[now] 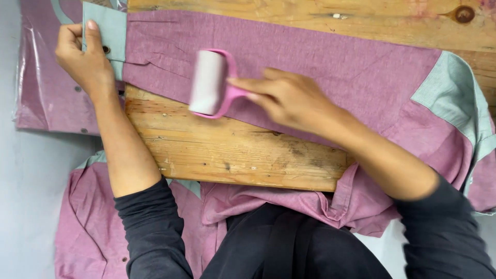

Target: The person uses a pink lint roller to remove lint and debris from a pink shirt laid on a wooden table. They roll the tool over the front, sleeves, and back of the shirt, folding and repositioning the garment to access different areas.

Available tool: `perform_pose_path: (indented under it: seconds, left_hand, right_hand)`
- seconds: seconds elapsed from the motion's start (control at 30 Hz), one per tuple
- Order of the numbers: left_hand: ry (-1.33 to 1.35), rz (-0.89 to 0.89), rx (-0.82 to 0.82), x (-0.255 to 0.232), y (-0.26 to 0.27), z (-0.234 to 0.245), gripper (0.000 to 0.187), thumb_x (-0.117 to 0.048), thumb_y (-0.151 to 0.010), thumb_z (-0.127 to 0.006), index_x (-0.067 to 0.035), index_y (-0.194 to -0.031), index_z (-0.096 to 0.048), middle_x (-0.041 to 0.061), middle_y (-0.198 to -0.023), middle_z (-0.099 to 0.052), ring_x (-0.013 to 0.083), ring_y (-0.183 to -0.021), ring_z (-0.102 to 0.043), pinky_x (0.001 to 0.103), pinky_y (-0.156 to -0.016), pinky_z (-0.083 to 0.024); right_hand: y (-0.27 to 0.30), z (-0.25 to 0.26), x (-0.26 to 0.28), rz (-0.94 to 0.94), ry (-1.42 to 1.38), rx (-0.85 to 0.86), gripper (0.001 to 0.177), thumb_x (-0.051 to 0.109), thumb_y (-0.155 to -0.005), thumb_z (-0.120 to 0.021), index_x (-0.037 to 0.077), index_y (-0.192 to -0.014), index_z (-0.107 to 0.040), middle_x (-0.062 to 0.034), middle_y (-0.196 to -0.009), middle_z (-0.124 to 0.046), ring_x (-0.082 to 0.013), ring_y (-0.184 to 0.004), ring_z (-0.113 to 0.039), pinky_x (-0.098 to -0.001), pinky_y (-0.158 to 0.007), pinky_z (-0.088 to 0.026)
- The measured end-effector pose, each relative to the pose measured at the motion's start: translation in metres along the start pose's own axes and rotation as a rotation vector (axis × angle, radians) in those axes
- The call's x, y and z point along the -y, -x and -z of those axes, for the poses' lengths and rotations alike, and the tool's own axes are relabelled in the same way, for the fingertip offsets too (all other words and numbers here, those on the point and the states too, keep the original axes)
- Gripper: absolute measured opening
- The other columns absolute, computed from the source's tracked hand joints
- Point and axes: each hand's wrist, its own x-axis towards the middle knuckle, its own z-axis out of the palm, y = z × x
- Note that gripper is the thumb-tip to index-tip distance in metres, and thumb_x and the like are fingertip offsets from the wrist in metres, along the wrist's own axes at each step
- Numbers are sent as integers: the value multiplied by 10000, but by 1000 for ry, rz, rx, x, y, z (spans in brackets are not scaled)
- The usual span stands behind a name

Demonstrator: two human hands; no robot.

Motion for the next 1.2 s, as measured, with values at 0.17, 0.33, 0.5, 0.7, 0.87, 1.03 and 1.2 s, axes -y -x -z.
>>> perform_pose_path:
  seconds: [0.17,0.33,0.5,0.7,0.87,1.03,1.2]
  left_hand:
    - [18,-3,1,3,1,-1,312,-145,-1071,-819,-116,-840,-611,-45,-756,-487,115,-724,-423,299,-675,-441]
    - [22,10,16,3,1,-2,309,-135,-1072,-825,-118,-844,-617,-53,-759,-502,108,-725,-449,295,-681,-469]
    - [11,14,37,-1,2,-2,275,-151,-1077,-802,-116,-865,-630,-50,-775,-530,115,-737,-474,308,-684,-470]
    - [7,47,51,-11,3,1,266,-179,-1076,-771,-122,-860,-625,-51,-771,-529,118,-741,-463,318,-685,-452]
    - [-9,60,64,1,2,0,260,-156,-1076,-768,-126,-859,-629,-52,-778,-540,118,-746,-475,330,-679,-446]
    - [-82,-138,65,44,1,-8,216,-158,-1098,-836,-69,-949,-708,14,-809,-572,174,-754,-490,390,-686,-419]
    - [-51,-135,88,54,0,-5,189,-78,-1126,-859,-28,-1006,-722,30,-855,-587,171,-792,-497,365,-716,-440]
  right_hand:
    - [122,60,-39,-269,-58,129,483,273,-1021,-497,326,-1498,-553,-18,-729,-473,-156,-622,-444,-309,-618,-400]
    - [250,101,-94,-603,47,-31,453,221,-957,-598,311,-1391,-691,-86,-546,-555,-184,-495,-513,-274,-541,-368]
    - [196,118,-69,-321,136,-131,390,269,-977,-537,237,-1348,-653,-36,-408,-346,-129,-371,-287,-291,-457,-218]
    - [-16,67,-7,28,6,-122,400,255,-1067,-550,171,-1456,-588,-51,-1188,-705,-172,-780,-553,-326,-677,-385]
    - [-110,5,-17,-60,-108,-204,366,361,-1054,-459,254,-1382,-583,7,-1449,-607,-207,-1274,-615,-304,-753,-601]
    - [-54,23,-60,123,-78,-258,327,257,-1072,-556,167,-1379,-622,-58,-1387,-649,-278,-1278,-627,-447,-1046,-497]
    - [84,99,-118,-179,-80,-118,372,341,-995,-604,244,-1351,-654,-34,-1138,-747,-164,-755,-486,-295,-668,-392]
